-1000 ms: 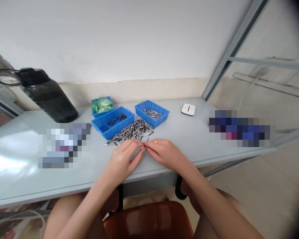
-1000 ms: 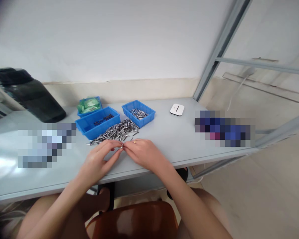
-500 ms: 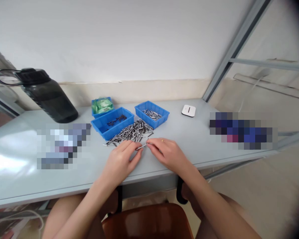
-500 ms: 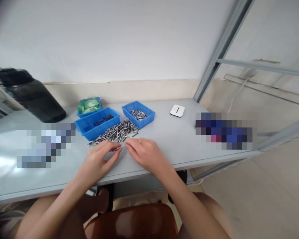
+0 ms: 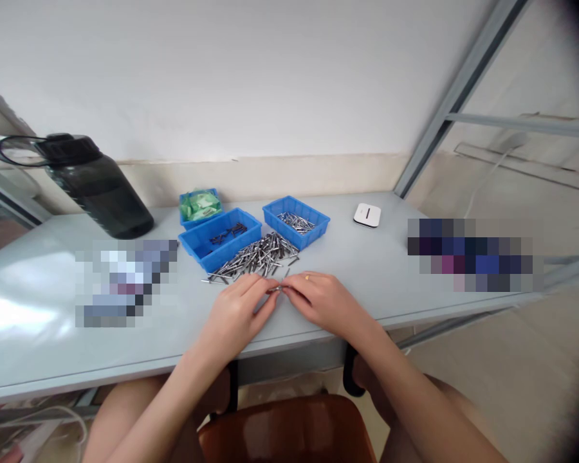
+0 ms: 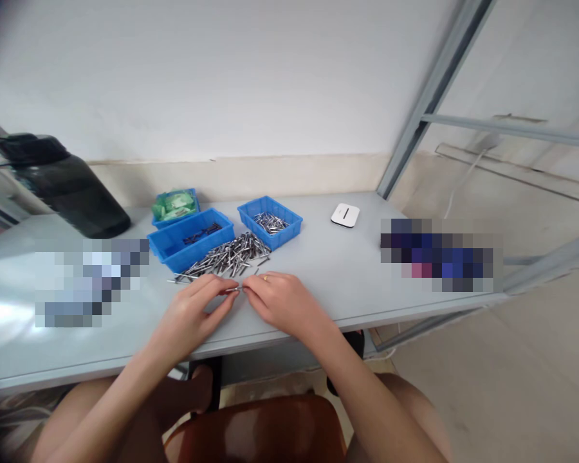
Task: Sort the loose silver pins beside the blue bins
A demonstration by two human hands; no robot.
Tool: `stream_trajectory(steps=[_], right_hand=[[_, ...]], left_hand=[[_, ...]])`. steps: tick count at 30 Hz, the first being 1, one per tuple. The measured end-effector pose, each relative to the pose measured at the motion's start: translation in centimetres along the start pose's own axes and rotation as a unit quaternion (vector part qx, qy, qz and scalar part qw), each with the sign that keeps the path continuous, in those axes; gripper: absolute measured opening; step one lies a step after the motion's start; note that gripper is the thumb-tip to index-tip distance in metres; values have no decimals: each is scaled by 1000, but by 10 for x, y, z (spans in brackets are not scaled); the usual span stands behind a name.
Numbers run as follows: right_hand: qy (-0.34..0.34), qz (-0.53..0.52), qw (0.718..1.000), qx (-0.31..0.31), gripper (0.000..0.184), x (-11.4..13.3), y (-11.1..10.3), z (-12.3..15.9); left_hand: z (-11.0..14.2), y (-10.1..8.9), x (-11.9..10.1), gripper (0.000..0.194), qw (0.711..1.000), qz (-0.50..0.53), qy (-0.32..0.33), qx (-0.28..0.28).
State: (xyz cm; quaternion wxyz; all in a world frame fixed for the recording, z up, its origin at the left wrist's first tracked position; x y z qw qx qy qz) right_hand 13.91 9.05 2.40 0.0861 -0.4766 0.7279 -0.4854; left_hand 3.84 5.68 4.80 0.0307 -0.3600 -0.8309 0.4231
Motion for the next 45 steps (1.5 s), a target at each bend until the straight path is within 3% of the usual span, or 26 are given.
stream_trajectory(steps=[11, 19, 24, 28, 36, 42, 45], right_hand=[[-24, 49, 998, 35, 16, 0, 8, 1], [11, 4, 999, -44, 26, -2, -9, 0], [10, 11, 1000, 23, 19, -1, 2, -1], [16, 8, 999, 31, 16, -2, 4, -1], [14, 3, 1000, 17, 18, -4, 4, -1], [3, -4, 999, -53, 21, -1, -9, 3], [-2, -11, 999, -38, 18, 2, -9, 3]], left_hand=[[2, 6, -1, 11, 1000, 23, 10, 16], [4, 4, 9, 14, 999, 8, -45, 24], [5, 6, 11, 14, 998, 20, -57, 23], [4, 5, 11, 9, 998, 29, -61, 15], [0, 5, 5, 7, 998, -11, -42, 37], [0, 7, 9, 10, 998, -26, -55, 33], [1, 8, 10, 9, 998, -25, -46, 31]])
Point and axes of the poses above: each hand's wrist, its own z-axis away from the middle knuckle, its own y-axis out of the palm, x = y × z, the point moved 9 cm from there along -z, towards the middle knuckle, and after that the axes turned 5 degrees about -x, right-handed, at the moved point
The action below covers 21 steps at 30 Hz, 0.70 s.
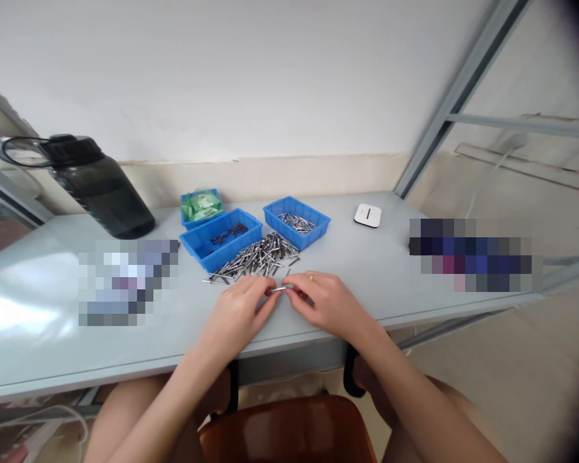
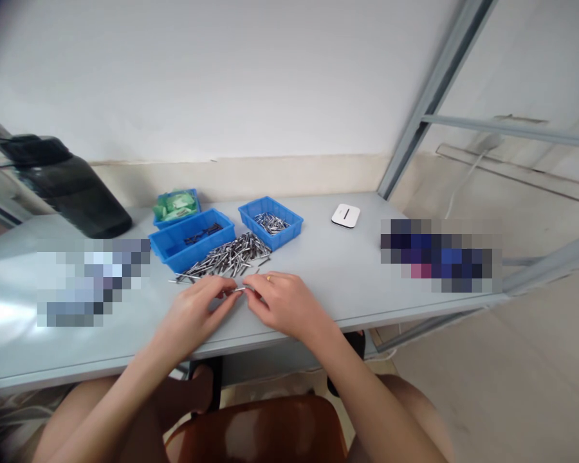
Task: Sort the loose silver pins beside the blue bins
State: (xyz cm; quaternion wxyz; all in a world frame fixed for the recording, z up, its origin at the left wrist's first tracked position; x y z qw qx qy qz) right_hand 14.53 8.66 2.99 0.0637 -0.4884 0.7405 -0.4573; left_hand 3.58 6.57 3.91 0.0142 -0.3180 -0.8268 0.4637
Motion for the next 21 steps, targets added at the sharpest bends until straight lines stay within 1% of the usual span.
stream_trajectory(steps=[5, 11, 15, 17, 21], right_hand=[[0, 2, 1000, 28, 21, 0, 4, -1], [15, 6, 1000, 23, 22, -3, 4, -1], [25, 2, 998, 59, 20, -4, 10, -2], [25, 2, 997, 68, 20, -4, 11, -2], [16, 1, 998, 56, 20, -3, 9, -2]], left_hand=[[0, -3, -3, 10, 1000, -8, 19, -16], [-1, -4, -5, 14, 1000, -7, 22, -16], [-1, -3, -5, 13, 1000, -10, 22, -10], [0, -2, -4, 12, 1000, -8, 18, -4], [0, -3, -3, 11, 1000, -3, 17, -7]])
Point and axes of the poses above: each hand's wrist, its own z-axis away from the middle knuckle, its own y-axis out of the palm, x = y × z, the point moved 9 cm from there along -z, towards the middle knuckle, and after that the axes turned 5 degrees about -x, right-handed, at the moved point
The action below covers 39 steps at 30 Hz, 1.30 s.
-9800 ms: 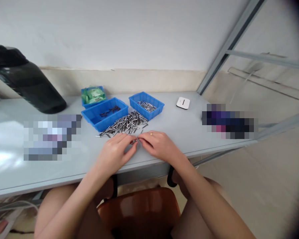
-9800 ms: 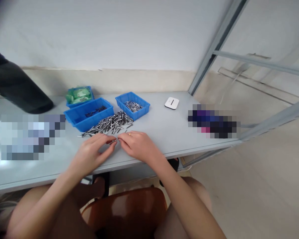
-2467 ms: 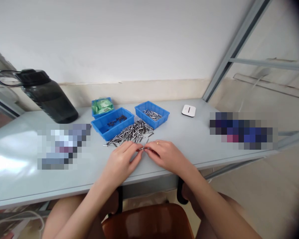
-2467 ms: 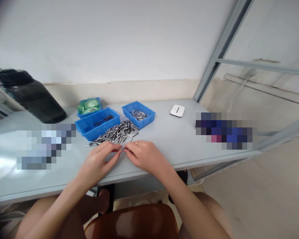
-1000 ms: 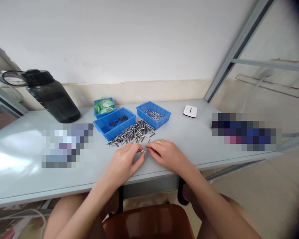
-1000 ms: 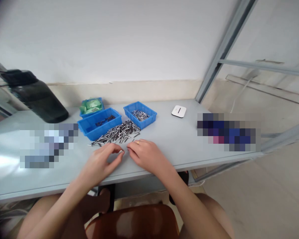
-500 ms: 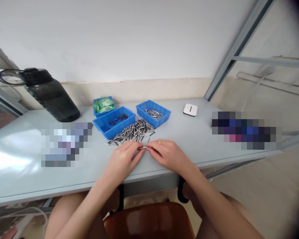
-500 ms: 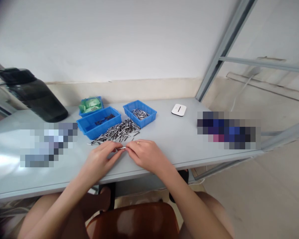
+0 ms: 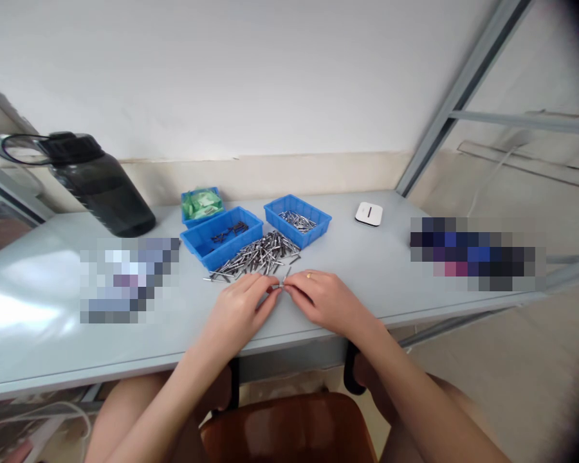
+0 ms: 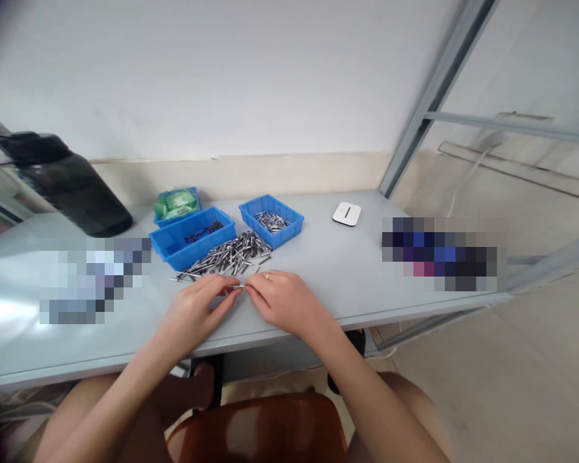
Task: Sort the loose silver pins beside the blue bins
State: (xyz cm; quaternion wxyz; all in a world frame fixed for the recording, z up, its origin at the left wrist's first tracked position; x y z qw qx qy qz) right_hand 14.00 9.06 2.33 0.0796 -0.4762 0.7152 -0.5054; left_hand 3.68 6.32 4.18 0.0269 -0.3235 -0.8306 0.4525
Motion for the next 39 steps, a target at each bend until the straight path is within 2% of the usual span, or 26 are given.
stream_trajectory(steps=[6, 12, 20, 23, 26, 29, 31, 34, 39], right_hand=[[-2, 2, 1000, -21, 20, 1, -4, 1], [-1, 4, 1000, -24, 21, 1, -4, 1], [-20, 18, 999, 17, 23, 2, 3, -1], [-46, 26, 998, 16, 23, 5, 3, -1], [-37, 8, 999, 5, 23, 4, 1, -1], [-7, -22, 999, -39, 22, 1, -8, 0], [-2, -42, 997, -67, 24, 1, -14, 1], [-14, -47, 997, -63, 24, 4, -14, 2], [-18, -21, 999, -47, 21, 3, -10, 1]], left_hand=[[0, 2, 0, 11, 1000, -1, -3, 11], [0, 0, 0, 12, 1000, 3, 0, -3], [-1, -2, -5, 14, 1000, 14, 18, -7], [0, -2, -2, 11, 998, 62, 0, 2], [1, -3, 2, 12, 994, 105, -33, 4], [3, 0, 10, 15, 990, 117, -82, 18], [4, 3, 13, 9, 989, 103, -98, 30], [3, 4, 11, 1, 995, 69, -72, 28], [3, 2, 7, 7, 998, 52, -39, 4]])
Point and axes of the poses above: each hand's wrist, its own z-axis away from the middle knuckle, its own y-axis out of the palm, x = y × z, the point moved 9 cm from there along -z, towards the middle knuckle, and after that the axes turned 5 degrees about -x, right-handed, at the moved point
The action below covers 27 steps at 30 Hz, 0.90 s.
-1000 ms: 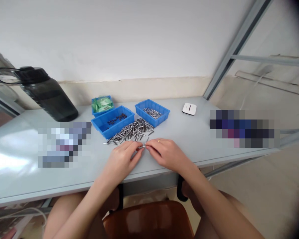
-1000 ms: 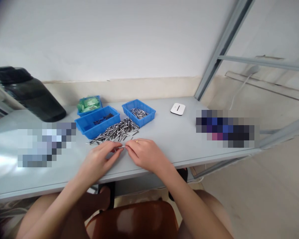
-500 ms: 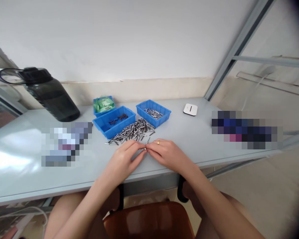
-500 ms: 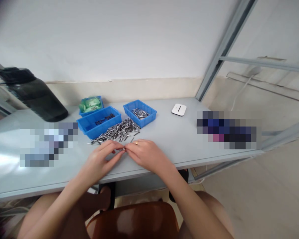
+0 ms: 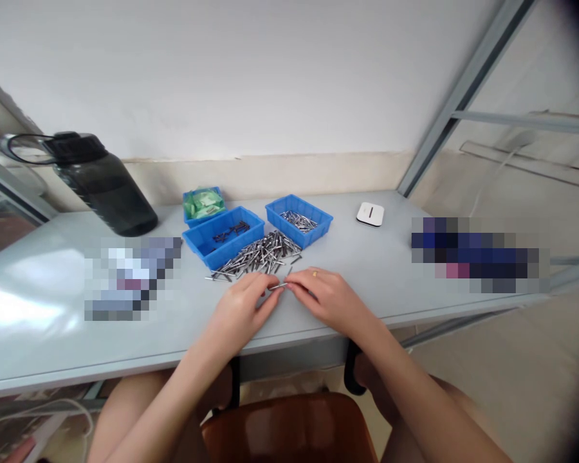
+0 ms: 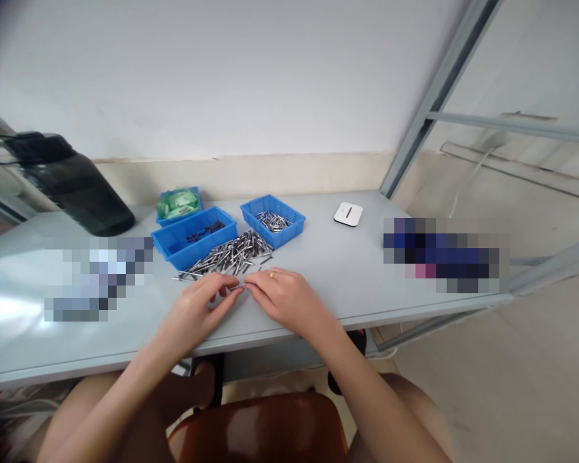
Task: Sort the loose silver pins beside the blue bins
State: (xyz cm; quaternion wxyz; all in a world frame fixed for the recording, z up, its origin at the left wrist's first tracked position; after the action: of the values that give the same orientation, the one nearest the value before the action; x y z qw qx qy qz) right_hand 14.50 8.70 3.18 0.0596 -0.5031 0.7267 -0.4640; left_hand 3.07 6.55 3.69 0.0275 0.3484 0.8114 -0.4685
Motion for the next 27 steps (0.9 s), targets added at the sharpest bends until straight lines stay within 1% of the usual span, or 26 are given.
stream_trajectory(steps=[8, 14, 17, 19, 21, 23, 25, 27], right_hand=[[48, -29, 998, -17, 19, -11, -3, -2], [68, -26, 997, -4, 18, -15, 1, -3], [83, -26, 996, -3, 19, -18, 2, -1], [96, -29, 995, -3, 18, -22, 0, -1], [118, -21, 993, -1, 18, -29, -6, -2], [160, 15, 987, -13, 18, -43, -19, -9], [198, 52, 978, -44, 19, -60, -36, -21], [201, 121, 969, -76, 18, -74, -53, -39]], left_hand=[[-4, -3, -1, 12, 1000, -8, 14, -25], [-5, -6, 7, 11, 998, -24, -7, -53], [-4, -7, 10, 11, 998, -30, -18, -54], [-4, -6, 10, 12, 997, -52, -17, -51], [-4, -3, 11, 12, 995, -92, -20, -34], [-3, 5, 13, 13, 992, -123, -26, 4], [-3, 13, 13, 14, 989, -140, -20, 36], [-2, 17, 12, 16, 988, -144, -10, 53]])
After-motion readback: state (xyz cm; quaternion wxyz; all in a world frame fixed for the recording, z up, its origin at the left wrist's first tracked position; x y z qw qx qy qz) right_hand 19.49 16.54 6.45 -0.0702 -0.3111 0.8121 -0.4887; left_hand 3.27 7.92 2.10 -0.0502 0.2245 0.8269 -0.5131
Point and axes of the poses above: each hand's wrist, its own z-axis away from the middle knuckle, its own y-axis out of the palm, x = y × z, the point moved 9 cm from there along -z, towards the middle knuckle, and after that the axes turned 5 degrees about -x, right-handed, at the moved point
